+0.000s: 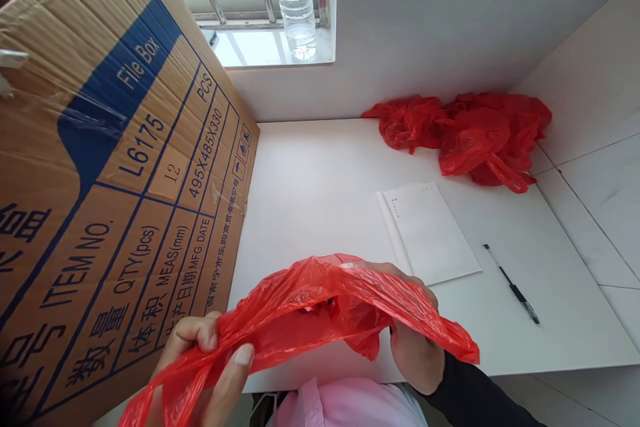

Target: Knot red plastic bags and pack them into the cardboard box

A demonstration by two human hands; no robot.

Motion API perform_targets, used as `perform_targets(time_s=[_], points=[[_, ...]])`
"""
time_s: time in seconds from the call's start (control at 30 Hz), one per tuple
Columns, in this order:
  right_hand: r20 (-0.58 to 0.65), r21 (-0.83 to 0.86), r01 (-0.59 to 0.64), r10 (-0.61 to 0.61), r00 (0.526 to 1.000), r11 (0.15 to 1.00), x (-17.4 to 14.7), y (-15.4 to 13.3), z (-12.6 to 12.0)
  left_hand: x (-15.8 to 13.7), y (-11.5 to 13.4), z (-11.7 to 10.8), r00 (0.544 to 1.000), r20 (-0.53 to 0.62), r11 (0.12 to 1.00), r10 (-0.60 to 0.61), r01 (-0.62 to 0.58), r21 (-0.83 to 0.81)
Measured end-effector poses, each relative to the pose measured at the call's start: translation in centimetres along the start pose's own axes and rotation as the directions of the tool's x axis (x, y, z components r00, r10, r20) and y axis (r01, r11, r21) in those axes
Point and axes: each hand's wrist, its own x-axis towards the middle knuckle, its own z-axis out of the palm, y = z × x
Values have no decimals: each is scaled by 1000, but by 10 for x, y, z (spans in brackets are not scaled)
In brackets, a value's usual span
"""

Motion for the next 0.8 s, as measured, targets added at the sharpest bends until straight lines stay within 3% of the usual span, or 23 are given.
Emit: perform_targets(time_s=[0.1,0.23,0.53,0.7,0.8], points=[[-16,-8,13,-13,1000,1000,-2,5,1,3,-8,1,999,-18,995,-44,45,92],[-33,-36,29,-31,999,999,-2,6,1,12,-12,2,992,-110,971,58,-30,239],[19,-55,73,-72,997,996,-3,-4,1,6,0,4,985,-70,955,158,-135,263],[100,-73,129,-121,988,989,-3,-12,0,-9,9,5,988,-84,950,130,-100,295],[86,-49,122,-118,989,991,-4,-14,2,-9,4,1,987,-128,968,102,-69,241]])
